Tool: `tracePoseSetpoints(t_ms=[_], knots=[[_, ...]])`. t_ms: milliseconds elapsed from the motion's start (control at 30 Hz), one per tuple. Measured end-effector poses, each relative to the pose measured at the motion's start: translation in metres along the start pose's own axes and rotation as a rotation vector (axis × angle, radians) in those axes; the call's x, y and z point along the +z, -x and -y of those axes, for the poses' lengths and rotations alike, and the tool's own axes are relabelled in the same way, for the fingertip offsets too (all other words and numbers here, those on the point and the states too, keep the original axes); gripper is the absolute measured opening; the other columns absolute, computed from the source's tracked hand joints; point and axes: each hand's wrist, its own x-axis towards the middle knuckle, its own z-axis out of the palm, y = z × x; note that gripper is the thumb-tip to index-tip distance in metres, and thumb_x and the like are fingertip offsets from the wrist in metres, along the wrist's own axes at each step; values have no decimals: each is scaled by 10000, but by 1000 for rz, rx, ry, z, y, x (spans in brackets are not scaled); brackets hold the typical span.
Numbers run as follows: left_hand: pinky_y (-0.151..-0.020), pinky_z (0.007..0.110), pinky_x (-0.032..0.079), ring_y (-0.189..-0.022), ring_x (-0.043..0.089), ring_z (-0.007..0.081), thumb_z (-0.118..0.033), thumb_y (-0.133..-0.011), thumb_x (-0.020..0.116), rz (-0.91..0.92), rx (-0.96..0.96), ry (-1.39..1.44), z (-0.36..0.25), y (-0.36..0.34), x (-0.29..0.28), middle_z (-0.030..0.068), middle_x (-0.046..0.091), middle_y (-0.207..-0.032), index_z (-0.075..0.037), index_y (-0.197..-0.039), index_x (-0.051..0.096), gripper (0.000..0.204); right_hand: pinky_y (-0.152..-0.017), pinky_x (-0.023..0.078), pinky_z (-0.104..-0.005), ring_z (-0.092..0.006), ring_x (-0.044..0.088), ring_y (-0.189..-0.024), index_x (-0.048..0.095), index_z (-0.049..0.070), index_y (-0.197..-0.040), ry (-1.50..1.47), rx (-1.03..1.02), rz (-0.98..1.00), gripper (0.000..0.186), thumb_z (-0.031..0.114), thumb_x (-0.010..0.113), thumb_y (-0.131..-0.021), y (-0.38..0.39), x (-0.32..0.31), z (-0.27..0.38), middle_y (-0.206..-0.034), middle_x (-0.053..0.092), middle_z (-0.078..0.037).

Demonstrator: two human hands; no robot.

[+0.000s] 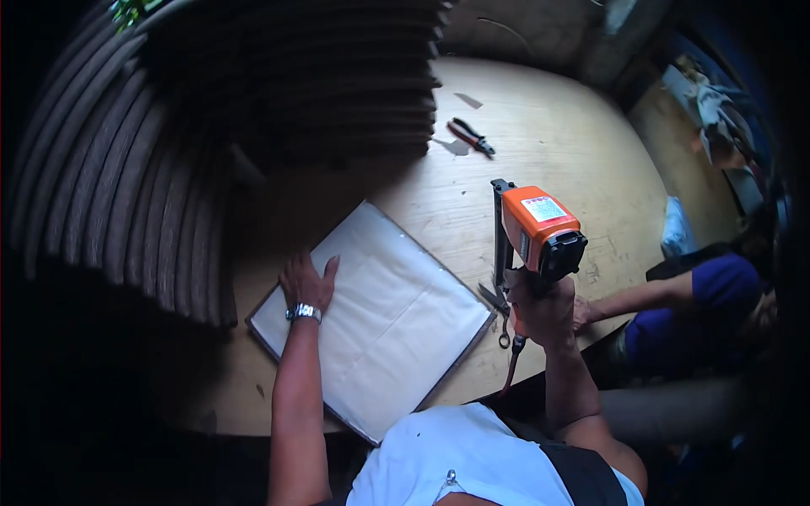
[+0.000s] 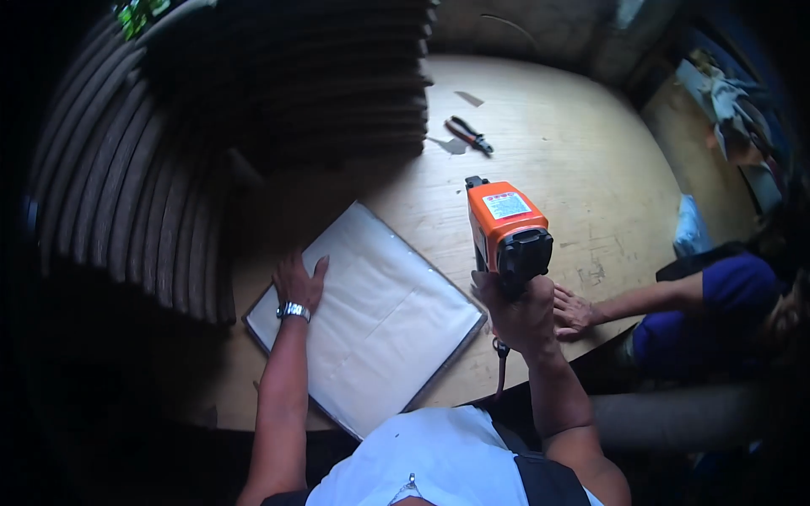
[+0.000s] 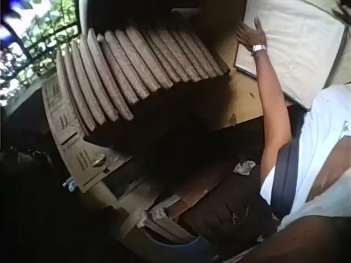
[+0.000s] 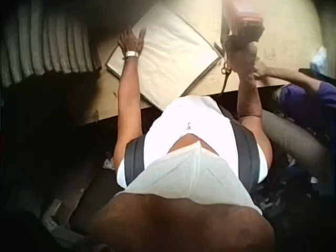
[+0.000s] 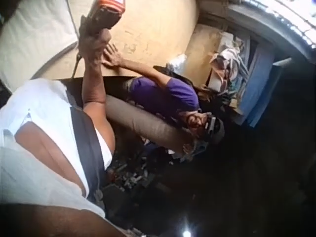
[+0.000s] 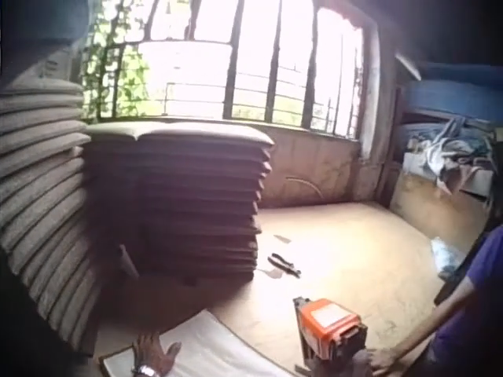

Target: Stapling fabric onto a foam cushion using a pneumatic staple gun.

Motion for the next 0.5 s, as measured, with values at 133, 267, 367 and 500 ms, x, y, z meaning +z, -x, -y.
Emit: tracePoseSetpoints(t_ms=[133, 267, 367, 500], knots=[[-1136, 554, 326, -1307, 516, 400, -620, -943, 564, -11, 57, 44, -16, 9, 3, 231, 578, -1399, -18, -1409, 543, 761, -619, 495, -293, -97, 602, -695, 627, 36, -977, -45, -208, -439, 164, 94, 764, -909, -19, -23, 15, -833, 623, -21], [-1192, 550, 268, -1382, 455, 400, -647, -923, 568, 43, 155, 82, -42, 10, 20, 241, 549, -1442, -18, -1427, 528, 807, -989, 496, -396, -184, 594, -1142, 539, 86, -1283, -557, -326, -477, 456, 99, 758, -883, -33, -32, 13, -1217, 581, -93], [-1197, 544, 266, -1387, 450, 402, -651, -915, 572, 148, 170, 100, -48, 4, 25, 242, 552, -1435, -17, -1422, 530, 813, -1053, 484, -412, -227, 593, -1222, 519, 95, -1340, -244, -472, -606, 517, 131, 768, -888, -34, -39, 19, -1258, 580, -105], [-1183, 536, 291, -1374, 460, 402, -586, -907, 629, 136, 178, 110, -49, 3, 18, 233, 558, -1424, -19, -1412, 535, 765, -806, 545, -344, -231, 666, -987, 583, 42, -1243, -227, -418, -543, 389, 164, 764, -921, -26, -53, 43, -1089, 660, -91]])
